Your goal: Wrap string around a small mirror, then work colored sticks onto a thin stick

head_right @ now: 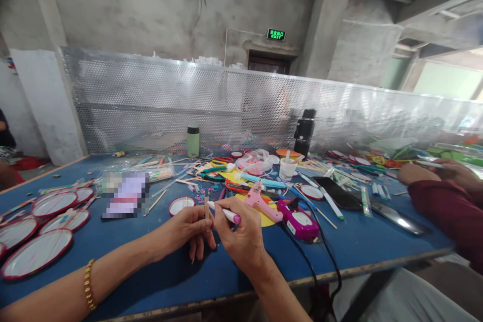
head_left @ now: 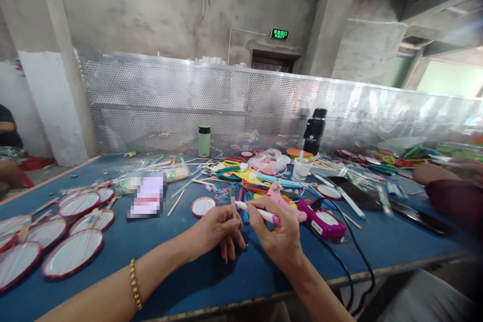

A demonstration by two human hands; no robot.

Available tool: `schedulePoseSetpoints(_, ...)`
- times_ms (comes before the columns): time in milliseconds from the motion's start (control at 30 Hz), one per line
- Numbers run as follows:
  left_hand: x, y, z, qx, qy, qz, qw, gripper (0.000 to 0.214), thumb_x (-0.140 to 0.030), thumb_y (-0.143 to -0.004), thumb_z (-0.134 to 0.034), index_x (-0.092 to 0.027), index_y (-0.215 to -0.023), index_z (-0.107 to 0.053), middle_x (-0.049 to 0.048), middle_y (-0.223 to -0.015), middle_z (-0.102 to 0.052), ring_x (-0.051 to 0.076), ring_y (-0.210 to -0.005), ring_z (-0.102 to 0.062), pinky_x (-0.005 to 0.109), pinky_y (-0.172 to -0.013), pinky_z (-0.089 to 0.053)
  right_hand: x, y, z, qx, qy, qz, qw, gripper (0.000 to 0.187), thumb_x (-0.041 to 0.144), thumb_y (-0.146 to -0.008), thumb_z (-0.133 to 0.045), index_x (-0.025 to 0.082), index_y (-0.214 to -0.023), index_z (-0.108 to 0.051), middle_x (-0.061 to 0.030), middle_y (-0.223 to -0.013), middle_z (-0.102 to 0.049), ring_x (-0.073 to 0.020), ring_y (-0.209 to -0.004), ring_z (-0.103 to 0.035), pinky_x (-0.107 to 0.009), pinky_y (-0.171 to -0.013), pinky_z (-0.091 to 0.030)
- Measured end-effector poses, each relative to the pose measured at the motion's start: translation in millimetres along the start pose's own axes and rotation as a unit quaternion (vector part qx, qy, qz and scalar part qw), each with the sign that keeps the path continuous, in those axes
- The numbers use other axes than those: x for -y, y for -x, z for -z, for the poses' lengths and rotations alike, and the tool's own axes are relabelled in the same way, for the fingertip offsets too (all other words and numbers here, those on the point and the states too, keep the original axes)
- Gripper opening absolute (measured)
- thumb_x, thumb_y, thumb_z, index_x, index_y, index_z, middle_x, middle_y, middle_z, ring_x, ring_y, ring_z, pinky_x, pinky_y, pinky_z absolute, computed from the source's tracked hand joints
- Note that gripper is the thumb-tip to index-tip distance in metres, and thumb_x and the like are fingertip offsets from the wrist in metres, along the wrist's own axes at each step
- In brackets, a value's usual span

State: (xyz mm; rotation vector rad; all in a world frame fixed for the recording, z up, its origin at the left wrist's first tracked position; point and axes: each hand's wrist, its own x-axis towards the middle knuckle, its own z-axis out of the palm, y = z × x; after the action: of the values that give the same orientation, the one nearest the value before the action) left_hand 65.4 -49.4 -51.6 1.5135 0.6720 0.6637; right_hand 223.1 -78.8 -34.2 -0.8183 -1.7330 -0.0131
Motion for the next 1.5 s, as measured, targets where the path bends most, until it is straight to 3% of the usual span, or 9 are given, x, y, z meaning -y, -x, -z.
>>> schedulePoseSetpoints(233,2.2,-1.4,0.9,0.002,0.000,0.000,1.000,0.032,-0.047,-0.082,-0.054,-0.017,-0.085,-0.042,0.0057,-0.071,-0.067,0.010,-0.041,-0.058,0.015,-0.034,-0.040,1.1,-0.3,-0.6,0.017,-0.007,0.009,1.000,0.010,0.017,-0.085,-0.056,0.019,-0.080,-0.065,-0.0006,-0.069,-0.068,-0.0126,-0.061,-0.062,-0.023,-0.060,-0.047)
schedulePoseSetpoints(500,2.8,-1.9,0.4,0.003,0.002,0.003,1.000,0.033,-0.048,-0.081,-0.054,-0.017,-0.087,-0.042,0.0057,-0.070,-0.067,0.010,-0.041,-0.058,0.016,-0.034,-0.041,0.2,0.3,0.1,-0.012,0.005,0.005,1.000,0.010,0.017,-0.084,-0.057,0.018,-0.077,-0.065,-0.0009,-0.068,-0.067,-0.0131,-0.059,-0.061,-0.024,-0.060,-0.048)
schedulePoseSetpoints(733,-0.6,-1.5,-0.1,-0.002,-0.006,0.005,1.000,0.034,-0.049,-0.081,-0.054,-0.017,-0.087,-0.042,0.0061,-0.071,-0.067,0.010,-0.041,-0.058,0.016,-0.034,-0.040,0.3,-0.3,-0.6,0.009,-0.002,0.003,1.000,0.010,0.018,-0.085,-0.056,0.019,-0.081,-0.065,-0.0009,-0.071,-0.068,-0.0133,-0.062,-0.062,-0.023,-0.061,-0.049)
schedulePoseSetpoints(933,2.6,-2.8,1.3,0.002,0.000,0.003,1.000,0.036,-0.050,-0.080,-0.054,-0.017,-0.087,-0.041,0.0061,-0.071,-0.067,0.010,-0.041,-0.058,0.016,-0.035,-0.041,0.5,0.5,0.0,-0.021,0.003,0.001,1.000,0.010,0.017,-0.084,-0.057,0.019,-0.078,-0.065,-0.0010,-0.069,-0.068,-0.0133,-0.061,-0.062,-0.024,-0.061,-0.049)
schedulePoseSetpoints(1200,-2.8,0.3,-1.4,-0.004,-0.006,0.007,1.000,0.034,-0.049,-0.081,-0.054,-0.018,-0.085,-0.040,0.0054,-0.072,-0.068,0.010,-0.041,-0.058,0.016,-0.035,-0.040,2.3,-0.1,0.1,0.017,0.001,0.006,1.000,0.012,0.018,-0.086,-0.054,0.019,-0.079,-0.064,-0.0013,-0.069,-0.067,-0.0132,-0.059,-0.060,-0.024,-0.058,-0.048)
schedulePoseSetpoints(1500,5.0,-2.9,1.5,0.001,0.007,-0.002,1.000,0.038,-0.051,-0.079,-0.056,-0.017,-0.086,-0.041,0.0066,-0.072,-0.068,0.011,-0.041,-0.058,0.017,-0.035,-0.041,1.6,-0.7,1.3,-0.032,0.028,0.021,0.999,0.012,0.016,-0.084,-0.056,0.019,-0.075,-0.063,-0.0005,-0.065,-0.067,-0.0126,-0.056,-0.059,-0.024,-0.058,-0.047)
